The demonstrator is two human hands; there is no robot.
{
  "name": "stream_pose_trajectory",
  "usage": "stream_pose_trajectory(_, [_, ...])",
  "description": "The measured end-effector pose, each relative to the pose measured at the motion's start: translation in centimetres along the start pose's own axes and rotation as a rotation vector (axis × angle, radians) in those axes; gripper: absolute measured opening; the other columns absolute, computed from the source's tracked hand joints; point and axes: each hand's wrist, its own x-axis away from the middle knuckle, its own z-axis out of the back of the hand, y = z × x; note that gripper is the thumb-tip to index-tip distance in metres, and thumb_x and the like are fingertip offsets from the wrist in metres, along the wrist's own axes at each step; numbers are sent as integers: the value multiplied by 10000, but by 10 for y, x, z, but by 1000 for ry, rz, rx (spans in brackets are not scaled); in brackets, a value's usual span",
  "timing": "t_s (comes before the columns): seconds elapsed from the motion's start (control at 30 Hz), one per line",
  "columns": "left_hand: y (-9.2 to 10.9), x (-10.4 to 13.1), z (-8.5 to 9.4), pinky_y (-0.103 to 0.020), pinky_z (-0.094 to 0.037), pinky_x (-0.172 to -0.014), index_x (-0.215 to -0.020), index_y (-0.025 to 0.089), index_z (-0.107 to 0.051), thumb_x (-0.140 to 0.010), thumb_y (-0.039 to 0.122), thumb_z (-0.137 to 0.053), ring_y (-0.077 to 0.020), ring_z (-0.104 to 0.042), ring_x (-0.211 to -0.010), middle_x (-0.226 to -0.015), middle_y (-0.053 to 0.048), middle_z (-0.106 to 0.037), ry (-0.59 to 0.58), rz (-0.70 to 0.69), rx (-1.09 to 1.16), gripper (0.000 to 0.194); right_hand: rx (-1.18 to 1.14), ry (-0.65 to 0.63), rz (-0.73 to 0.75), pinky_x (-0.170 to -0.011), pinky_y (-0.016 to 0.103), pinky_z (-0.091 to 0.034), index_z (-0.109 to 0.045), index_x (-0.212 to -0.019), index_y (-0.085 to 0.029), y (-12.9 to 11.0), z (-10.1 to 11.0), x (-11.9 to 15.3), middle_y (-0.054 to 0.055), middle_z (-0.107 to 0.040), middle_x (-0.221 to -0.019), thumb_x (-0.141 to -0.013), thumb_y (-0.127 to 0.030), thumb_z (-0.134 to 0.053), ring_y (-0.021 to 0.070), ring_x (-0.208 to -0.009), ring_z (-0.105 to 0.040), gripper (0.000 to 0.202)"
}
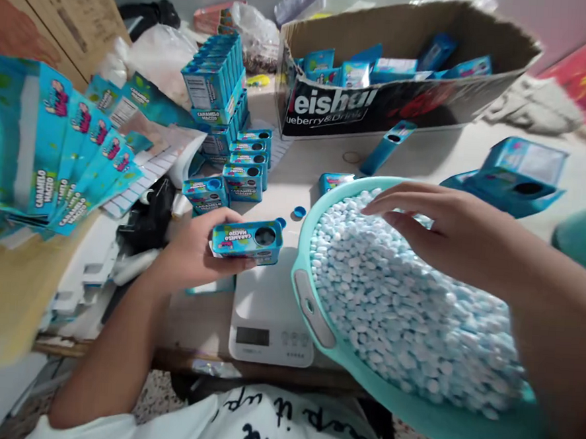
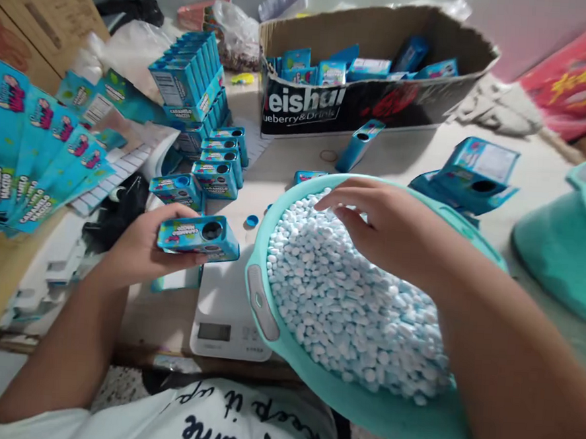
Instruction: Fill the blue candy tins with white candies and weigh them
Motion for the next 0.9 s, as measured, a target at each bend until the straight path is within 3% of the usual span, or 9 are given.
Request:
stream_pose_trajectory(0.13, [-27,2,-8,-282,-591,-667,-1018,203,-661,-699,402,-887,-220,-756,-766,-872,-9,-749,-135,88,37,439,-33,-86,-95,-978,451,-560,-730,-1262,-285,14,-12,3,128,-690,-1301,-997,-540,-576,282,-1160,-681,399])
stream_pose_trajectory(0.23, [-34,6,-14,-299,-612,-801,-1185,241,-642,-709,371,-908,-223,-771,-934,-1117,-43,-753,-102,70,83,561,-11,-255,-183,-1032,597,-536,-636,-1438,-336,19,-18,6,147,-528,-1537,-854,-724,-689,409,-1355,-559,703])
stream_pose_trajectory(0.33, [-35,7,-18,-323,-617,-861,-1302,261,-595,-685,375,-935,-236,-763,-1029,-1246,-77,-728,-86,52,172,714,79,-339,-192,-1047,726,-478,-664,-1413,-359,22,-22,8,158,-493,-1567,-709,-755,-806,495,-1412,-470,820])
stream_pose_trajectory(0.47, [-32,7,-25,-287,-600,-709,-1120,226,-667,-730,456,-905,-213,-751,-850,-1019,-41,-750,-104,86,158,512,84,-301,-72,-1014,608,-540,-733,-1298,-358,22,-20,8,145,-625,-1398,-735,-710,-820,400,-1271,-600,670])
stream_pose_trajectory(0.53, [-30,7,-28,-280,-591,-709,-1076,225,-677,-718,518,-911,-210,-742,-857,-997,-36,-744,-96,68,142,519,53,-274,-11,-948,532,-568,-747,-1264,-349,20,-17,7,139,-657,-1336,-776,-710,-786,355,-1175,-656,608])
stream_pose_trajectory(0.63, [-31,6,-28,-333,-599,-921,-1169,240,-661,-666,691,-884,-248,-727,-1098,-1193,-79,-735,7,-37,200,711,22,-272,36,-855,494,-577,-732,-1276,-358,16,-11,6,116,-695,-1272,-837,-711,-727,325,-1075,-703,563])
stream_pose_trajectory(0.7, [-35,5,-24,-373,-572,-1024,-1201,245,-653,-736,782,-772,-251,-711,-1167,-1222,-90,-735,125,-142,263,720,18,-274,59,-810,481,-580,-728,-1264,-363,15,-9,6,94,-717,-1242,-868,-683,-711,310,-1028,-721,509])
stream_pose_trajectory(0.8, [-40,1,-18,-382,-594,-961,-1145,247,-662,-899,759,-613,-220,-744,-1010,-1061,-62,-763,340,-247,303,570,8,-261,96,-712,443,-579,-737,-1217,-369,16,-9,6,57,-757,-1152,-898,-620,-710,274,-928,-742,407])
stream_pose_trajectory(0.9, [-38,0,-15,-386,-603,-893,-1081,276,-653,-937,719,-586,-211,-737,-895,-949,-26,-751,512,-216,279,471,17,-226,129,-616,400,-557,-753,-1163,-380,19,-11,6,16,-779,-1078,-908,-597,-707,227,-829,-748,338])
